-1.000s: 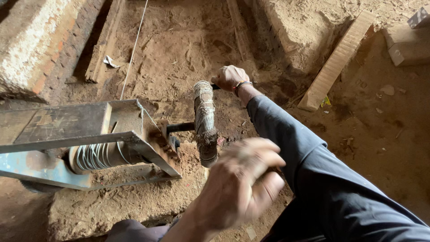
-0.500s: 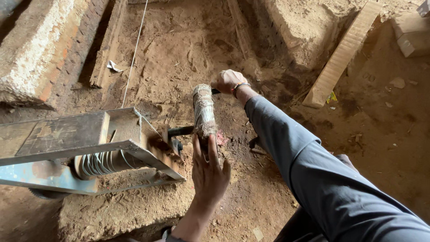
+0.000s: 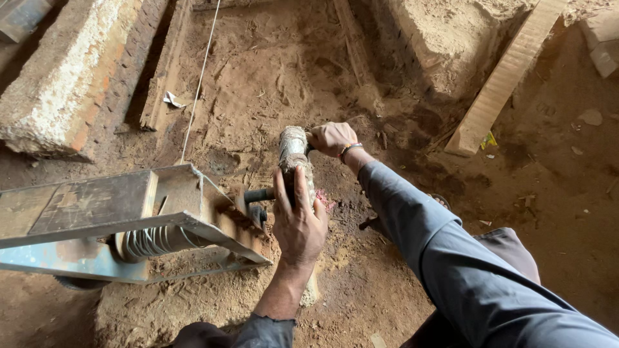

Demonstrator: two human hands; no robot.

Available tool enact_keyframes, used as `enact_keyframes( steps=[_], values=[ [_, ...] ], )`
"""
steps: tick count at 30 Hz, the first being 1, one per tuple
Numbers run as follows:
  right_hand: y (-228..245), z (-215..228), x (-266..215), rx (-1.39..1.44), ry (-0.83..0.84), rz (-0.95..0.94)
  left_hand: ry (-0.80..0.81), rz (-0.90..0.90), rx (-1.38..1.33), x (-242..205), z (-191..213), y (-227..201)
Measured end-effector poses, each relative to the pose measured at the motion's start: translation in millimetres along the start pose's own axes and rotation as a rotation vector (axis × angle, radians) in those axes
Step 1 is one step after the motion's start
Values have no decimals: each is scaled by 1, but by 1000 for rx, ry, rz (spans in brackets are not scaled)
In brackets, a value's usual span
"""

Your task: The person operates a manual winch by rotating a handle wrapped in material, which pulls a cable over a series of rollers in a workshop environment.

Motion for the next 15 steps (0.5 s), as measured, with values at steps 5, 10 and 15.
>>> enact_keyframes(
  steps=[5, 10, 15],
  values=[
    [6, -16, -11, 6, 32, -19, 91, 60, 5, 13, 0, 1],
    [14, -18, -34, 97, -193, 102, 183, 124, -5, 26, -7, 7],
    [18, -25, -38, 71, 11, -43, 318, 230, -38, 44, -14, 12]
  ],
)
Point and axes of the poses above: each hand's wrist, its own x-axis towards the middle knuckle, its own z-axis out of the back of the hand, y = z × x, the point moved 3 cm from there along x, towards the middle knuckle, and after that the axes turned 1 degree about -y, right-handed, at the moved point
